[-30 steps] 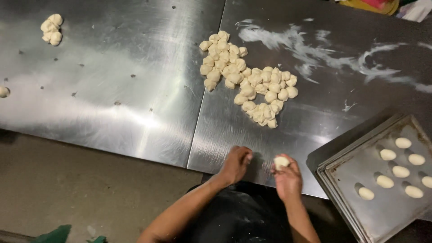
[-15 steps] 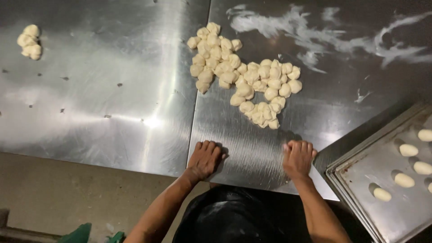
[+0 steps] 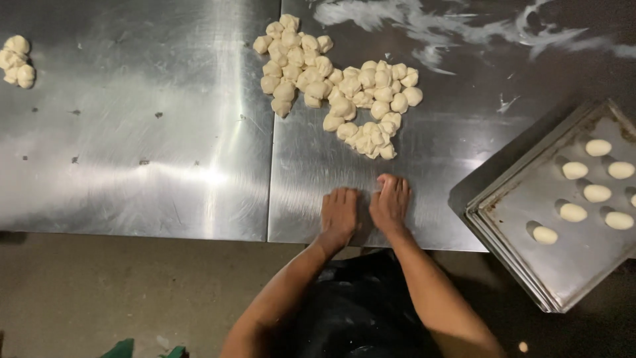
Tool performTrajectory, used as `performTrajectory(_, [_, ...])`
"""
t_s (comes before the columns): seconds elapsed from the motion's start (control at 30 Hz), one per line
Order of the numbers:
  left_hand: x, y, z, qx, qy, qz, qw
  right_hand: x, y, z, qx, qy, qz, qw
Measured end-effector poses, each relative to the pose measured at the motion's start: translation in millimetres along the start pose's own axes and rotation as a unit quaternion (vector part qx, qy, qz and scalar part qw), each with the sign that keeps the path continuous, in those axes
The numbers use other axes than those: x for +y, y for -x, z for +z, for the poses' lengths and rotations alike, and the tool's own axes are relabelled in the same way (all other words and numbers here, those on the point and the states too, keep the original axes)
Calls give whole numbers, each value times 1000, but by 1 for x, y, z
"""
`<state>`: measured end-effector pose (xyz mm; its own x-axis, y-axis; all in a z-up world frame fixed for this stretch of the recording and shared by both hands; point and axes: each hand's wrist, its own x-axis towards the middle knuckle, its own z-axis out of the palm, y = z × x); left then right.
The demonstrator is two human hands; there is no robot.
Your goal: Shaping small portions of dough into rolls and placing them on baking trays.
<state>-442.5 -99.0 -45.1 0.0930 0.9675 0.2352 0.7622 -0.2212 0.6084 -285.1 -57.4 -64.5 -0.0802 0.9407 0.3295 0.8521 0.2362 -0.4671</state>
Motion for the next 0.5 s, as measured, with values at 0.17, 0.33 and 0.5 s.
performTrajectory(0.17, [-56,100,-13,-55,-89,48,993,35,68,-38,-64,31,-25,997])
performTrajectory(0.33, [-88,77,-64,-64,-101,6,993,70,53,-64,-48,142,9,989])
performTrajectory(0.5, [-86,-5,-39,-60,-144,-62,986,89,-18,-32,-29,165,62,984])
